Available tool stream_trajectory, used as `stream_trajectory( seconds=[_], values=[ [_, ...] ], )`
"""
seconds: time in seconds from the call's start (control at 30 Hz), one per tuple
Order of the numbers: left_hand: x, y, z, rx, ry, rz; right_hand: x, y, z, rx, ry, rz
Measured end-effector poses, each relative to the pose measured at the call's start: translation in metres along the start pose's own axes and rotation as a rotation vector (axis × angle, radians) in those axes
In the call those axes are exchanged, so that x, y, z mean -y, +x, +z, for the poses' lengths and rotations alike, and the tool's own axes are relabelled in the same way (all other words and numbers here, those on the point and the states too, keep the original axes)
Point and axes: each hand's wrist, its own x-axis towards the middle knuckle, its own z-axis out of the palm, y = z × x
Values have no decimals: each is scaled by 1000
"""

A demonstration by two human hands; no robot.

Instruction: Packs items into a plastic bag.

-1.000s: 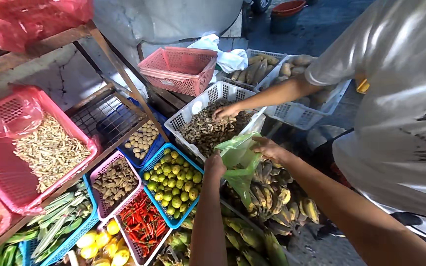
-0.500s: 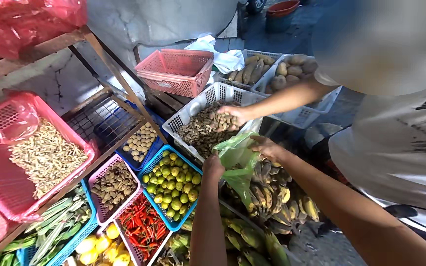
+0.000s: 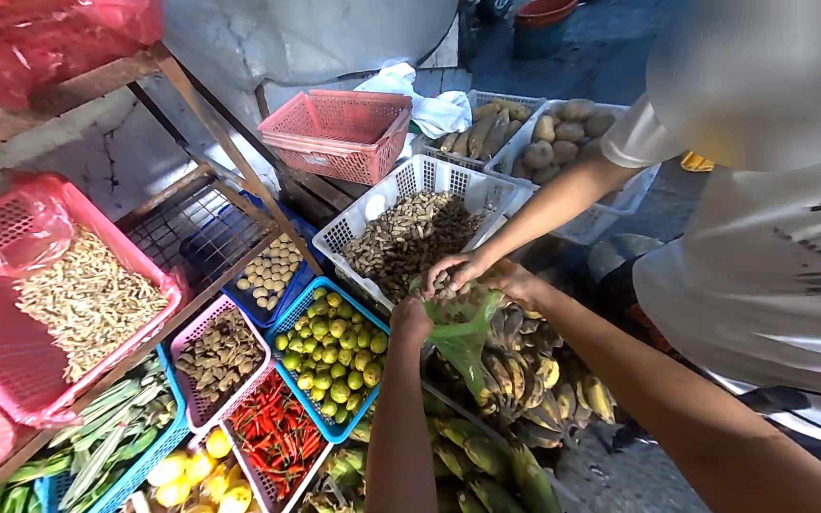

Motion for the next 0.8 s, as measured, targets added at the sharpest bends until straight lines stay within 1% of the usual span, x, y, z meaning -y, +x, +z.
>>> stream_trajectory(
  seconds=[0.8],
  values=[
    [3, 3, 1, -10, -23, -6, -3, 8, 7, -18, -50, 27]
  ],
)
